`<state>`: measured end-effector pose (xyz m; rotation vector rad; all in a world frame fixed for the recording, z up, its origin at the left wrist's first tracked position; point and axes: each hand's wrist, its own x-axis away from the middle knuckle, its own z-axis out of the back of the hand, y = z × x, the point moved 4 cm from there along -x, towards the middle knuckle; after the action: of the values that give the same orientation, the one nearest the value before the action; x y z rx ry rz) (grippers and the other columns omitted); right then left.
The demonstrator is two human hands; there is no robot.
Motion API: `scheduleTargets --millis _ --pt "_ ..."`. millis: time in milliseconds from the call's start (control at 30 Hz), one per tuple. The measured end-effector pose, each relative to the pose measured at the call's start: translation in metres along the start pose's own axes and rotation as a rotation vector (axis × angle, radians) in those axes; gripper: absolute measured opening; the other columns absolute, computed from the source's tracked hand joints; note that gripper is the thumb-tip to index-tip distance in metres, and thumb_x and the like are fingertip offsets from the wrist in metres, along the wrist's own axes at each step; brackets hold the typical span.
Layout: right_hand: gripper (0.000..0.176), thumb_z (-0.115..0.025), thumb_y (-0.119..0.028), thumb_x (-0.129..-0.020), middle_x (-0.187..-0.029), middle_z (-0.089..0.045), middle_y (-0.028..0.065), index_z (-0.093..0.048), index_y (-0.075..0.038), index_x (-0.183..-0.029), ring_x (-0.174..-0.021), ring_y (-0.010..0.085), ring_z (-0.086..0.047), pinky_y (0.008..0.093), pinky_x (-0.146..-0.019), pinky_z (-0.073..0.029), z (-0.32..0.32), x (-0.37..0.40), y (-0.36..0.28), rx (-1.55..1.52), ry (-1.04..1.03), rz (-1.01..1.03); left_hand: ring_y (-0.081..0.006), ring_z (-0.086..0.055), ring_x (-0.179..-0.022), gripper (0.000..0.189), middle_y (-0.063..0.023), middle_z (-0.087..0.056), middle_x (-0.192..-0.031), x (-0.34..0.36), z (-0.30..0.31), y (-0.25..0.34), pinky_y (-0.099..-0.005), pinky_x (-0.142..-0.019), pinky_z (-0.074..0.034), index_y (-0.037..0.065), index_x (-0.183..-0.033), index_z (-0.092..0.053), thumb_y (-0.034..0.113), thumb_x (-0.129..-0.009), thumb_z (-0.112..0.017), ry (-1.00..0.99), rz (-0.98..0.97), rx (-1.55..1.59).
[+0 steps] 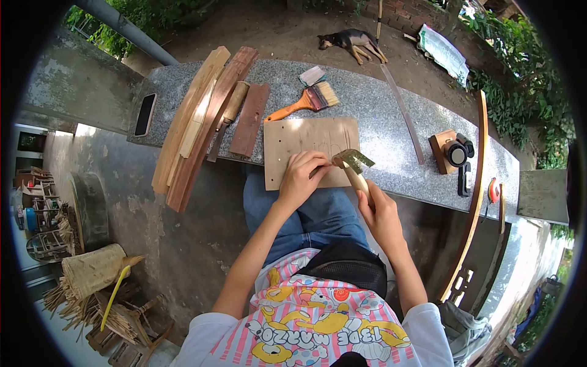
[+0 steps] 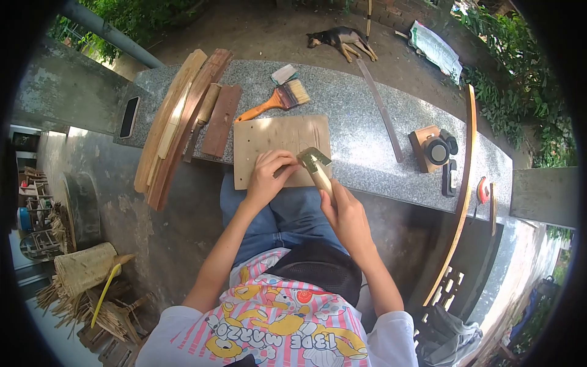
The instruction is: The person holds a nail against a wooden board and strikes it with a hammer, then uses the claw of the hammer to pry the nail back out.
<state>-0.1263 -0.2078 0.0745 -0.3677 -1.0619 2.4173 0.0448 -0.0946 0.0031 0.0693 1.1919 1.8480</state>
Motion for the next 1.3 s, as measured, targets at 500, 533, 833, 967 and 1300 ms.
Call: scheduleTargets --millis 500,533,833,967,1300 --pt "0.022 -0.063 -0.015 -0.101 -0.08 -0.063 0.0239 -0.06 0.005 -0.109 -0.067 0.0396 -0.062 0.0433 -0.063 -0.048 -0.003 0.004 0.026 -0.074 0.004 -0.159 -0.0242 -0.067 -0.09 0.009 -0.0047 -0.07 -0.097 0.0 0.007 0.009 -0.036 -0.084 -0.047 0.005 -0.097 -0.07 0.009 -0.089 -0.073 -0.044 -0.119 -0.023" --pt "0.022 -0.063 -0.015 -0.101 -0.08 -0.063 0.0239 -0.06 0.005 -0.109 -0.067 0.0396 -0.062 0.0433 -0.063 -0.048 -0.003 0.004 0.027 -0.078 0.008 -0.164 -0.0242 -0.067 -0.09 0.009 -0.0047 -0.07 -0.097 0.0 0.006 0.012 -0.036 -0.084 -0.047 0.005 -0.097 -0.07 0.009 -0.089 -0.073 -0.051 -0.122 -0.024" --pt "0.022 -0.063 -0.016 -0.101 -0.077 -0.062 0.0233 -0.06 0.005 -0.108 -0.064 0.0385 -0.06 0.0427 -0.062 -0.048 -0.004 0.004 0.032 -0.141 0.035 -0.157 -0.0236 -0.067 -0.084 0.007 -0.0065 -0.068 -0.096 -0.001 0.004 0.006 -0.0348 -0.083 -0.046 0.003 -0.098 -0.067 0.007 -0.092 -0.069 -0.119 0.013 0.015" --pt "0.022 -0.062 -0.017 -0.101 -0.076 -0.061 0.0235 -0.061 0.004 -0.108 -0.063 0.0382 -0.059 0.0423 -0.062 -0.047 -0.002 0.005 0.031 -0.172 0.036 -0.173 -0.0221 -0.066 -0.084 0.008 -0.009 -0.067 -0.096 0.0 0.004 0.009 -0.0327 -0.08 -0.049 0.0 -0.098 -0.066 0.003 -0.092 -0.07 -0.072 -0.063 0.09" --pt "0.022 -0.062 -0.017 -0.101 -0.075 -0.061 0.0231 -0.062 0.004 -0.108 -0.061 0.0371 -0.058 0.0419 -0.061 -0.047 -0.002 0.005 0.033 -0.201 0.025 -0.201 -0.0246 -0.067 -0.085 0.008 -0.0078 -0.07 -0.094 -0.004 -0.001 0.001 -0.0336 -0.08 -0.05 0.001 -0.095 -0.07 0.006 -0.09 -0.073 -0.05 0.116 0.182"
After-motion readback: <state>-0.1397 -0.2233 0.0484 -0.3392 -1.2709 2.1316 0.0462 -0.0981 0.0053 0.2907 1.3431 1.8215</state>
